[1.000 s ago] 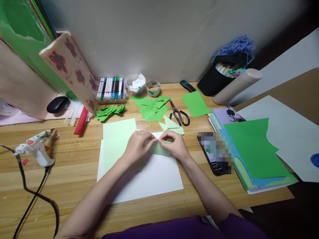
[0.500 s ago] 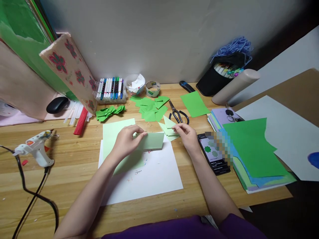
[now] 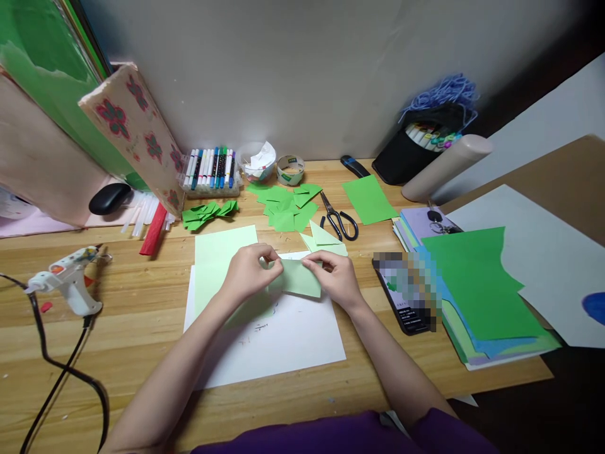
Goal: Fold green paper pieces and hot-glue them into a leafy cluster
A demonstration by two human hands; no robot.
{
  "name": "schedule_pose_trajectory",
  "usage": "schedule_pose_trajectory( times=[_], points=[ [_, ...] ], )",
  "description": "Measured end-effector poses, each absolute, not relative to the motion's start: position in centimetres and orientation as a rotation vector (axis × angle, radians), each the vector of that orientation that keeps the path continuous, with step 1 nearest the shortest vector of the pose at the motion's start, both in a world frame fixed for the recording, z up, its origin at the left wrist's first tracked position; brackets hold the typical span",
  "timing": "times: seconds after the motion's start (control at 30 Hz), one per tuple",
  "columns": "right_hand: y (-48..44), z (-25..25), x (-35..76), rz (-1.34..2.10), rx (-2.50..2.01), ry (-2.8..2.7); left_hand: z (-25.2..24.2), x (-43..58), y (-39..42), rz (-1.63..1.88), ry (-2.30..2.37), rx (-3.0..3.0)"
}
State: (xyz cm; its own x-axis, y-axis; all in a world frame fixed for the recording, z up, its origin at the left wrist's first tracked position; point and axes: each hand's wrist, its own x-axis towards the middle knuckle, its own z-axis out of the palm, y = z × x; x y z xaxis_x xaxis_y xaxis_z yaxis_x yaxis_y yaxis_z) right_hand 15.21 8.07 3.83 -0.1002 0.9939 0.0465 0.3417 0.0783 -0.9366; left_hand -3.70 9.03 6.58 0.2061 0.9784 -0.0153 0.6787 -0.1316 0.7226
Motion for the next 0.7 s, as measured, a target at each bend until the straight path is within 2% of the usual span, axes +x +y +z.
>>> schedule_pose_trajectory(
  times=[0.23,0.4,0.53,0.7],
  points=[
    [9.2,2.6,16.8,1.049,-1.444,-1.143,5.9,-5.5,10.4,0.872,1.639,1.630],
    [9.4,1.8,16.3,1.161,-1.353,-0.940,5.7,-3.3,9.5,0.675,1.122,1.284],
    [9.0,2.1,15.7,1.108,-1.381,-1.109,5.1,-2.2,8.9,0.762,1.092,1.072],
    [8.2,3.3,15.2,0.716,-1.352,-1.691,4.7,-2.6,9.2,0.880,1.220,0.973]
  ],
)
